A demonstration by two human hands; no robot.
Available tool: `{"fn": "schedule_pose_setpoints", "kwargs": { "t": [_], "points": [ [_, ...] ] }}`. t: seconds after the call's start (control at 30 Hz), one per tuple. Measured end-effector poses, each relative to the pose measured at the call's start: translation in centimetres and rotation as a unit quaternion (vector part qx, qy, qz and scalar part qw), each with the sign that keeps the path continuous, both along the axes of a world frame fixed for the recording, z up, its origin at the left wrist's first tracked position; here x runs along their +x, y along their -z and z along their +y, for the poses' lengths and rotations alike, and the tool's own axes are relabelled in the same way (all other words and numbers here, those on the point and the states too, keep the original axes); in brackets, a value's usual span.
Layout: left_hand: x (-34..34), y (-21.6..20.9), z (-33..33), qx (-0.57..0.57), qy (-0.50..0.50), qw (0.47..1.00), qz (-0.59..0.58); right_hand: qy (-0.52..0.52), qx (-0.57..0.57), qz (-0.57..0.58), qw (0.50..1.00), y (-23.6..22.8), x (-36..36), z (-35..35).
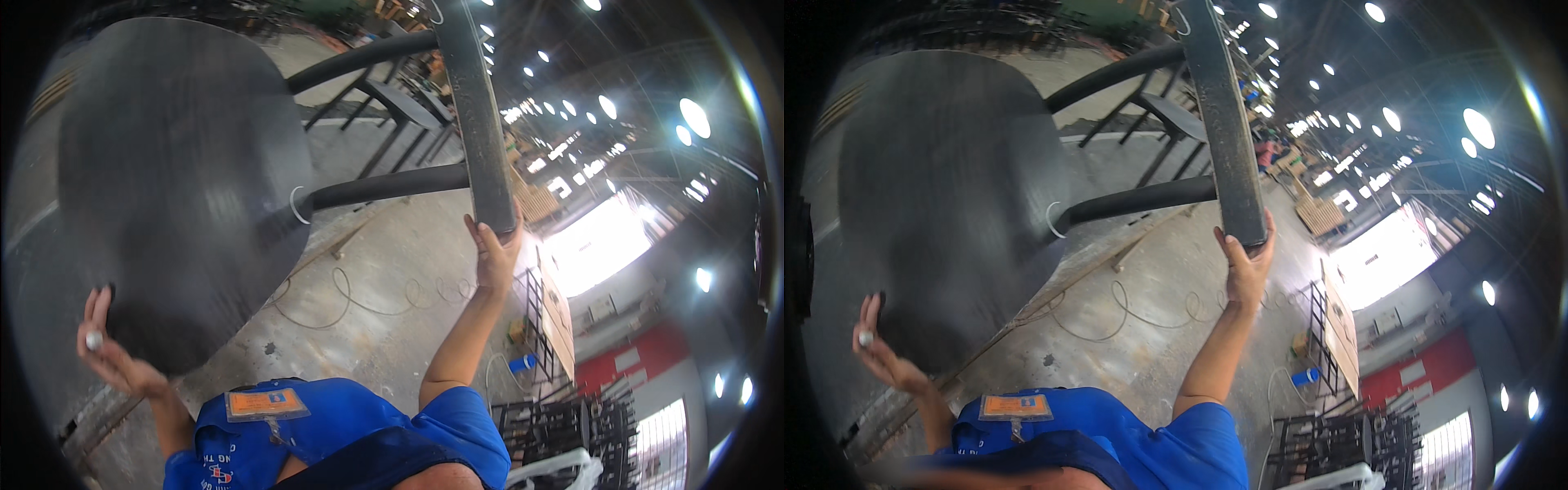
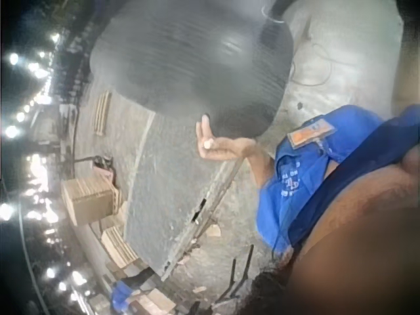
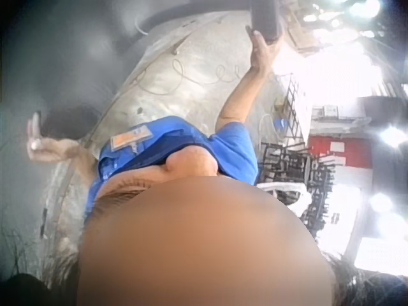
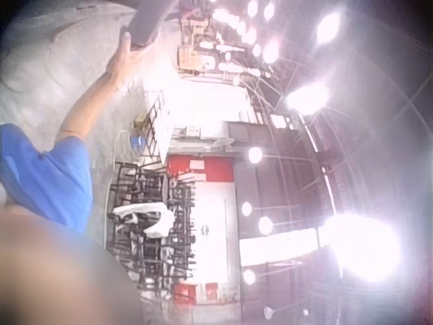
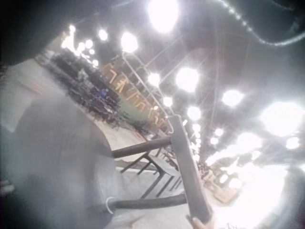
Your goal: The person wipes the surfaces of black chairs with a white cloth in a factory setting. They lift and rotate each chair to clean the seat, backrest, and legs, then place the chair back down and move to the next one.
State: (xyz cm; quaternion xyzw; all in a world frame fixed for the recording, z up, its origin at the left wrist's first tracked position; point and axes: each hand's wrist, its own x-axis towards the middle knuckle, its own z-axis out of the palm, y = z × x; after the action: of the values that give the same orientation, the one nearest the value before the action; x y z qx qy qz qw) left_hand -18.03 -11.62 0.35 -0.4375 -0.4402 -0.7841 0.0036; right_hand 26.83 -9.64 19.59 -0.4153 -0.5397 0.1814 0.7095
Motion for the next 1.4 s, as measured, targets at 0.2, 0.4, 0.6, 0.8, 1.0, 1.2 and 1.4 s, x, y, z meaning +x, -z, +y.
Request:
{"fn": "schedule_pose_setpoints", "kwargs": {
  "t": [0.2,0.4,0.6,0.8,1.0,1.2,1.4],
  "points": [
    [0.6,2.9,-3.3,-0.004,0.02,1.0,0.009,0.247,0.067,0.069,0.964,3.0,-0.5,-0.3],
    [-0.2,4.8,-3.6,0.027,0.024,0.998,0.044,0.265,0.065,0.072,0.959,3.9,-0.4,-1.0],
    [-0.4,4.5,-3.5,0.01,0.008,0.999,0.053,0.103,0.031,0.049,0.993,3.6,0.6,-2.5],
    [-0.7,4.0,-2.8,0.041,0.009,0.999,0.008,0.06,0.056,0.051,0.995,3.0,-0.1,-2.2],
    [-0.6,3.4,-1.0,0.091,0.06,0.982,-0.152,0.24,0.147,0.013,0.959,2.3,-1.1,2.6],
    [-1.4,8.0,1.5,-0.045,-0.063,0.99,-0.117,0.021,0.177,-0.027,0.984,2.4,0.2,4.9],
    [-1.9,13.8,4.6,-0.09,-0.157,0.983,0.015,-0.431,-0.009,0.085,0.898,11.9,1.8,14.6]
  ]
}}
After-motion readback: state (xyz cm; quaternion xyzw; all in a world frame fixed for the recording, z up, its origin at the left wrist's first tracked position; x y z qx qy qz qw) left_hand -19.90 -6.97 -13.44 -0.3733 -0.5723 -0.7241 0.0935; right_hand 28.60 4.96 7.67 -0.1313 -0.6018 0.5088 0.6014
